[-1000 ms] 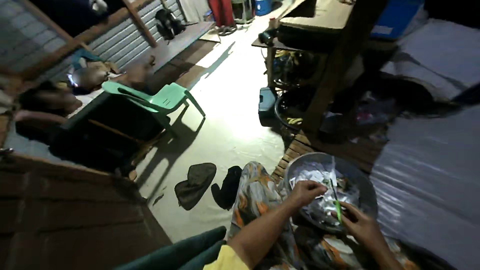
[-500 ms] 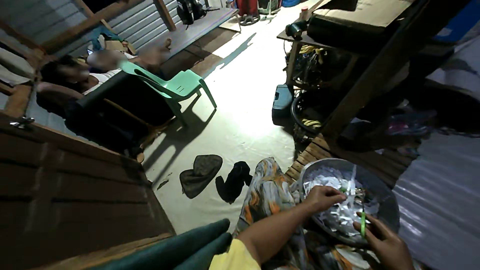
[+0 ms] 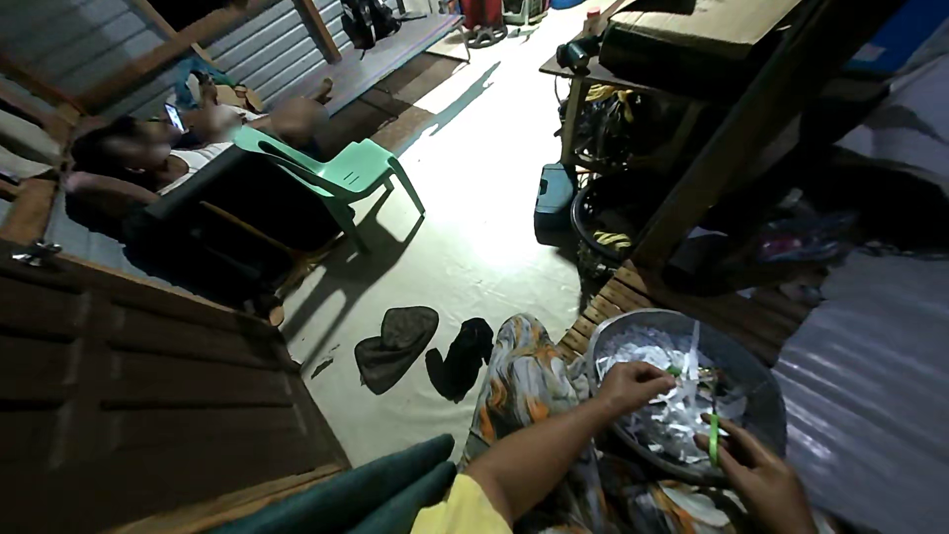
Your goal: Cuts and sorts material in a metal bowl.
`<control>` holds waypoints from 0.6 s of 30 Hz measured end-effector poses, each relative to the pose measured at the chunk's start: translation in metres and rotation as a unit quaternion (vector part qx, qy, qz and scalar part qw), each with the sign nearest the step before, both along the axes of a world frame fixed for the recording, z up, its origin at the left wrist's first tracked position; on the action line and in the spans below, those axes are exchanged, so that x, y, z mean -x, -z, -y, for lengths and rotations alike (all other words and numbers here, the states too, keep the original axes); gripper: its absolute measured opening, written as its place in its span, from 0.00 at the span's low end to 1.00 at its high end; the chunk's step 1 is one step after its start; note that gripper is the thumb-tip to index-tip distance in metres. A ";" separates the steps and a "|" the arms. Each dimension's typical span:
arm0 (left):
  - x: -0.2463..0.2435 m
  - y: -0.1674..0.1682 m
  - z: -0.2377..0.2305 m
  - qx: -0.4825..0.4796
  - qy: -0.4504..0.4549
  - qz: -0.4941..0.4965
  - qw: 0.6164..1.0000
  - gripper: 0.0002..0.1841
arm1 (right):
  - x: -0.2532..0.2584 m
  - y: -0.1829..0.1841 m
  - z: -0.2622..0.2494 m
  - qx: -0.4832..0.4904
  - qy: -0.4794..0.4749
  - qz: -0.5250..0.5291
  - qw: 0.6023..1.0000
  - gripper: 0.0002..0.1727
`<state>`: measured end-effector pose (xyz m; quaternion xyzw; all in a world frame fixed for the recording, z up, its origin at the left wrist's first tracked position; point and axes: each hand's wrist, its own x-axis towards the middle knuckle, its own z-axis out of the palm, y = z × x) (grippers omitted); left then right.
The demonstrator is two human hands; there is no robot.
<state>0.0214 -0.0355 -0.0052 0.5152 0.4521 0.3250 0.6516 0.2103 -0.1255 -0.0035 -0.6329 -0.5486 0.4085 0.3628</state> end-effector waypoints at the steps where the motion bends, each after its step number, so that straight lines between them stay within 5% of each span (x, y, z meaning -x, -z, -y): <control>1: 0.000 0.000 0.000 0.000 0.000 0.000 1.000 0.15 | 0.000 0.000 0.000 0.003 0.000 -0.002 1.000 0.24; 18: -0.005 0.005 -0.001 -0.013 0.021 -0.022 0.999 0.14 | 0.001 0.004 -0.003 -0.010 -0.005 -0.002 1.000 0.23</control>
